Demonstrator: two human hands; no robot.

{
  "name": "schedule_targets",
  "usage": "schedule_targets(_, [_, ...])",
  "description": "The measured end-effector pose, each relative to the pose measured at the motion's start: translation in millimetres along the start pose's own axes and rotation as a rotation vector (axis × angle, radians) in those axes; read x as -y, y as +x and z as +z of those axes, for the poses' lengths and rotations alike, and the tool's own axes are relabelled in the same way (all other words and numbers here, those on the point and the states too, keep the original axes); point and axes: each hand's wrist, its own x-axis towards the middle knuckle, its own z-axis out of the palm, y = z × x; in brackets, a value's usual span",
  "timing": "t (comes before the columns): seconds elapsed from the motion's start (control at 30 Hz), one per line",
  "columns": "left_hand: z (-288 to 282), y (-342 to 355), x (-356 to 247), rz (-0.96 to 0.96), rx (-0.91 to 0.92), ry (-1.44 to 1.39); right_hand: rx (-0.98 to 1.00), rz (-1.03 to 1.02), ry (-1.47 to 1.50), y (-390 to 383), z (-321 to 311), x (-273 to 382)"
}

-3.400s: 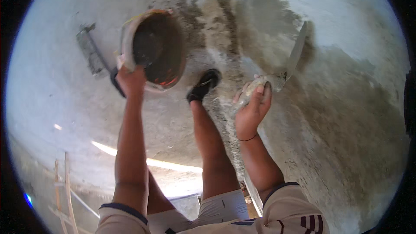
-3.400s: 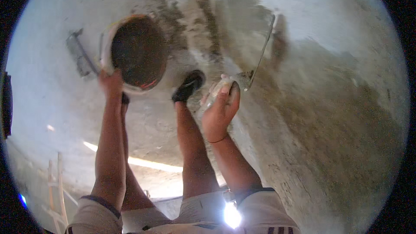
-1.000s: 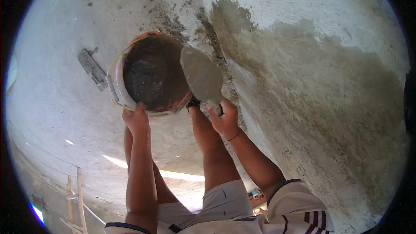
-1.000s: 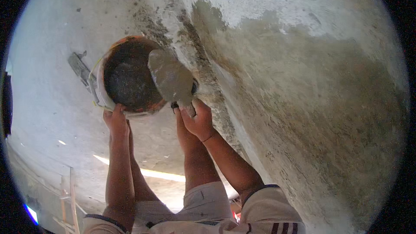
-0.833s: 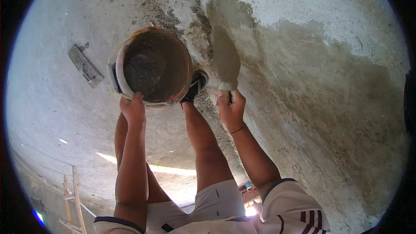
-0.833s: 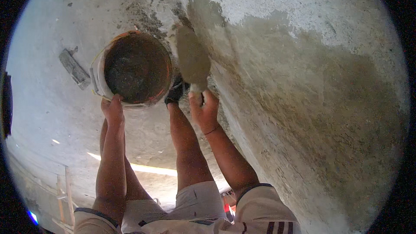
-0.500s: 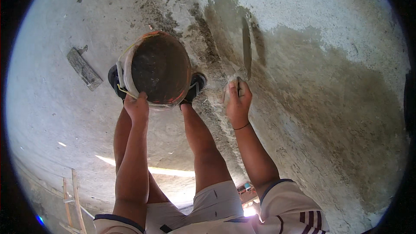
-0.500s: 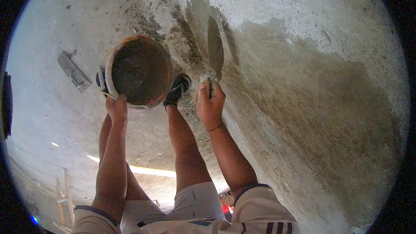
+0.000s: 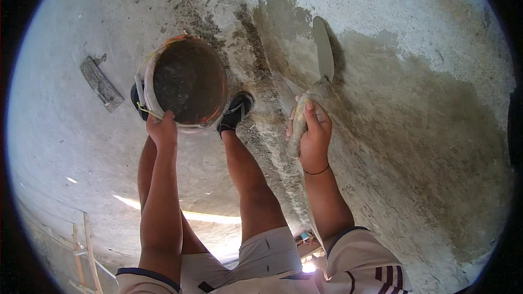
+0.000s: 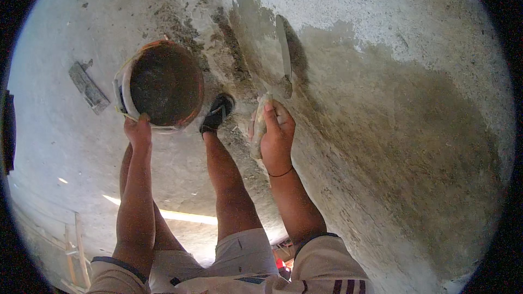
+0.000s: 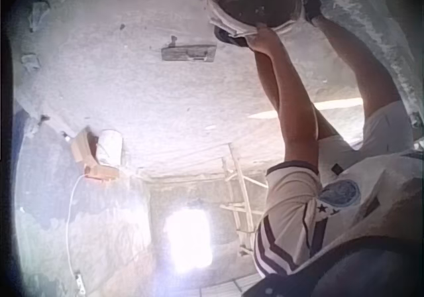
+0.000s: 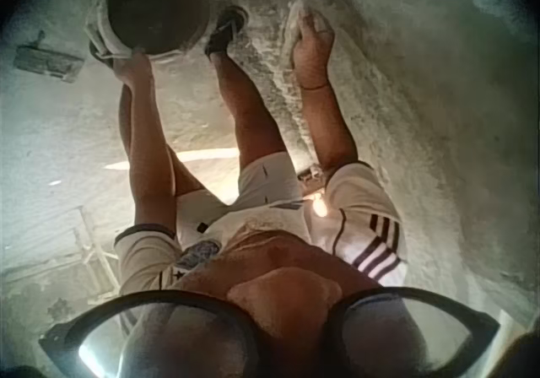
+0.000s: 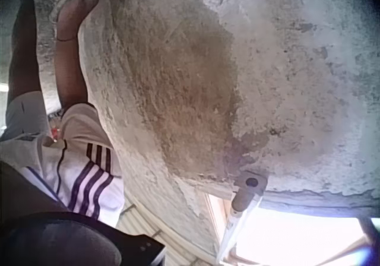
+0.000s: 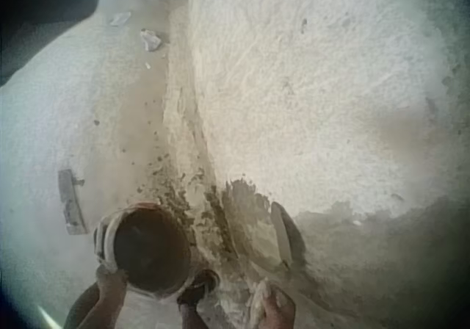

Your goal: The person scoops cement from a bucket using a trowel and applies and smooths it onto a wall.

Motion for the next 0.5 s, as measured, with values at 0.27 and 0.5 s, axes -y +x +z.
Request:
schedule_targets(0.27, [1.4,-2.4,0.7,0.047,0.054,-0.094,-0.059,-0.268,-0.201,-11.5,-1.1,-10.4])
schedule_targets(0.5, [2.8,-0.7,2.6,0.061,0.071,-0.050,-0.068,-0.061,-0.367,24.1,1.0,-16.6])
